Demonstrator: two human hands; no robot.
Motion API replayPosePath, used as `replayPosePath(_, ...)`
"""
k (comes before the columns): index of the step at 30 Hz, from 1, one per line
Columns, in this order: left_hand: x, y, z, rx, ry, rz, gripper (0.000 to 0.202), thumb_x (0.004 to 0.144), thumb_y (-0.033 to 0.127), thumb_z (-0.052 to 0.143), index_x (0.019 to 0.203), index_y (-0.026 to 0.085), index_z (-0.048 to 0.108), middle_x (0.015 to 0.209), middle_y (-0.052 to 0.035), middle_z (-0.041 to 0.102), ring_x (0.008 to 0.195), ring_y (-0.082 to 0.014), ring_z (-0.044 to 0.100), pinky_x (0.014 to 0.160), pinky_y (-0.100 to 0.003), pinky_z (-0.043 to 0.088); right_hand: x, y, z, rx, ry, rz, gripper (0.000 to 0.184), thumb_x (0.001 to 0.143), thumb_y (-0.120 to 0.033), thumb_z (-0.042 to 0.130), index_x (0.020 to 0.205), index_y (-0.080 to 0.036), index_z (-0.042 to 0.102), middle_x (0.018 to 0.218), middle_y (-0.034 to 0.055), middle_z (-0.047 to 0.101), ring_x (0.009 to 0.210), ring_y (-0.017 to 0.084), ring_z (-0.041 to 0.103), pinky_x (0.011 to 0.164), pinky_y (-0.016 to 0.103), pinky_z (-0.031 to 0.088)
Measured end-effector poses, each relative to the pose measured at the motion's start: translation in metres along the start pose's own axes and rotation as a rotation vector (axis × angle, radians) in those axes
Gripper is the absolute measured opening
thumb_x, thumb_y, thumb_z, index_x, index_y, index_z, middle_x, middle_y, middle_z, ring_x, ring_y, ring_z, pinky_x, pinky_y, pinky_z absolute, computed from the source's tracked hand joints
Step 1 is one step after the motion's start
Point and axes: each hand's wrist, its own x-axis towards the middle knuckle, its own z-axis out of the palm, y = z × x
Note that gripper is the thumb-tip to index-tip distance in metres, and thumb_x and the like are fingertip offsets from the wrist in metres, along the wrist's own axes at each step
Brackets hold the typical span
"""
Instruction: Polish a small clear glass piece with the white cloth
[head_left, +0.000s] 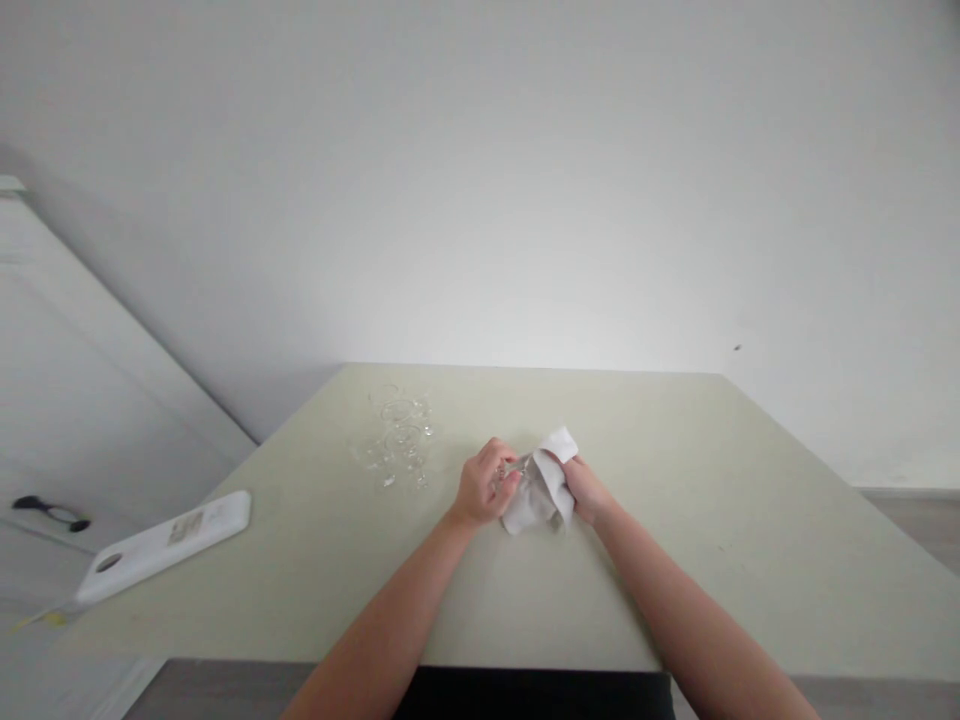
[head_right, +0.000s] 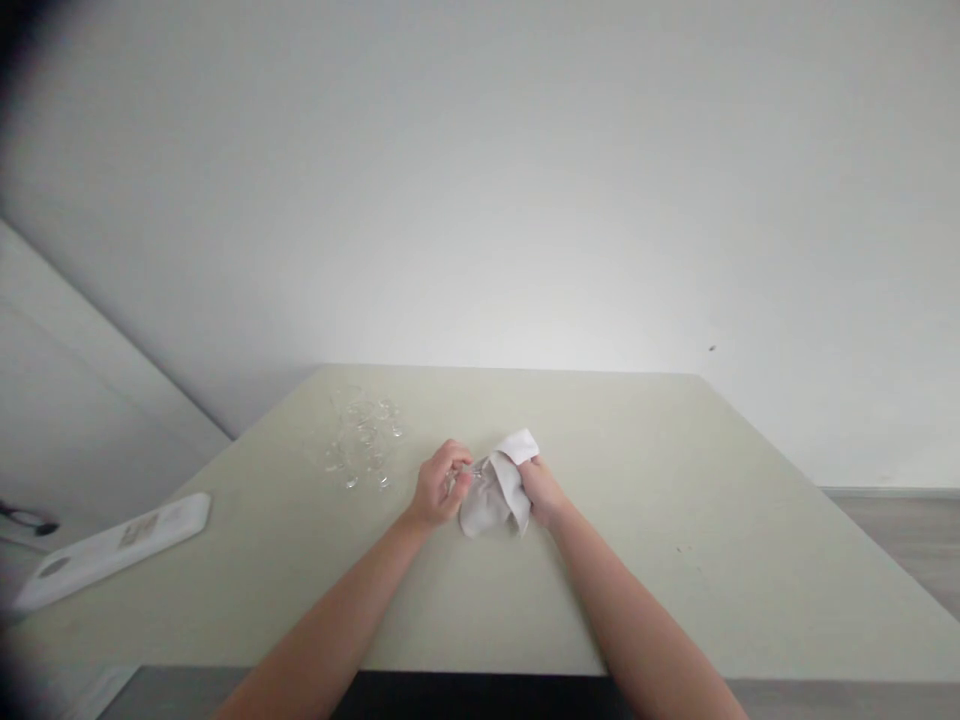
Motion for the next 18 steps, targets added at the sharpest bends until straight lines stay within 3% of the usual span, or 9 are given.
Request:
replayPosePath(1,-0.001,0.001,-0.002,0.044,-0.019,0.07,0.033,0.089,0.05,0.054,0.081,0.019,0.062,0.076,-0.0047,0.06,0.07,-0.0167,0.055,0.066,-0.03,0.044,-0.001,0.001,0.0,0.008,-0.011,0.046,0.036,0.071,-0.049,0.074,0.095,-0.023,0.066,0.083,0.0033,0.077,0.078,0.026,0.072,0.073,0.04,0.059)
replayPosePath(3,0.0,0.0,-0.004,0.058,0.008,0.019,0.035,0.092,0.047,0.049,0.071,0.02,0.058,0.069,-0.0035,0.056,0.067,-0.0164,0.053,0.065,-0.03,0.042,-0.003,-0.001,-0.002,-0.037,-0.097,-0.005,0.035,0.07,-0.046,0.077,0.093,-0.023,0.067,0.084,0.0033,0.077,0.08,0.026,0.072,0.076,0.039,0.059)
replayPosePath(7,0.01,-0.013,0.002,-0.143,0.087,-0.52,0.043,0.089,0.051,0.044,0.061,0.02,0.053,0.052,0.0015,0.044,0.048,-0.0125,0.041,0.046,-0.025,0.03,-0.008,-0.013,-0.006,-0.245,-0.308,-0.347,0.037,0.066,-0.037,0.084,0.097,-0.022,0.069,0.095,0.0043,0.077,0.09,0.025,0.07,0.089,0.042,0.056)
replayPosePath(9,0.013,-0.017,0.005,-0.21,0.055,-0.672,0.046,0.088,0.054,0.042,0.06,0.02,0.053,0.047,0.0031,0.04,0.04,-0.0112,0.034,0.041,-0.024,0.023,-0.009,-0.017,-0.006,-0.286,-0.353,-0.471,0.047,0.069,-0.035,0.083,0.112,-0.023,0.067,0.109,0.0062,0.076,0.098,0.026,0.069,0.095,0.044,0.054)
replayPosePath(10,0.013,-0.018,0.006,-0.224,0.042,-0.683,0.048,0.089,0.056,0.041,0.062,0.019,0.055,0.047,0.0035,0.04,0.038,-0.0105,0.031,0.039,-0.024,0.021,-0.008,-0.018,-0.005,-0.286,-0.368,-0.501,0.052,0.07,-0.035,0.082,0.118,-0.023,0.065,0.115,0.0072,0.074,0.103,0.027,0.068,0.098,0.045,0.052)
replayPosePath(13,0.009,-0.013,0.003,-0.212,0.077,-0.47,0.044,0.089,0.058,0.047,0.081,0.018,0.062,0.059,0.002,0.051,0.042,-0.0095,0.036,0.042,-0.023,0.027,-0.005,-0.012,-0.004,-0.231,-0.305,-0.43,0.048,0.071,-0.04,0.08,0.114,-0.023,0.067,0.118,0.0084,0.073,0.108,0.029,0.067,0.099,0.046,0.051)
replayPosePath(16,0.001,-0.005,-0.003,-0.074,0.046,-0.069,0.035,0.086,0.053,0.058,0.087,0.018,0.064,0.078,-0.0036,0.059,0.061,-0.013,0.05,0.057,-0.026,0.04,-0.001,0.0,-0.004,-0.135,-0.103,-0.157,0.042,0.071,-0.048,0.076,0.104,-0.022,0.068,0.107,0.0081,0.076,0.099,0.029,0.07,0.09,0.044,0.056)
replayPosePath(18,-0.001,-0.003,-0.005,-0.011,-0.003,0.027,0.032,0.086,0.05,0.059,0.087,0.019,0.065,0.077,-0.0041,0.06,0.064,-0.0142,0.051,0.062,-0.028,0.042,0.001,0.004,-0.005,-0.111,-0.063,-0.003,0.044,0.071,-0.05,0.075,0.105,-0.022,0.066,0.103,0.0075,0.076,0.092,0.028,0.071,0.083,0.043,0.058)
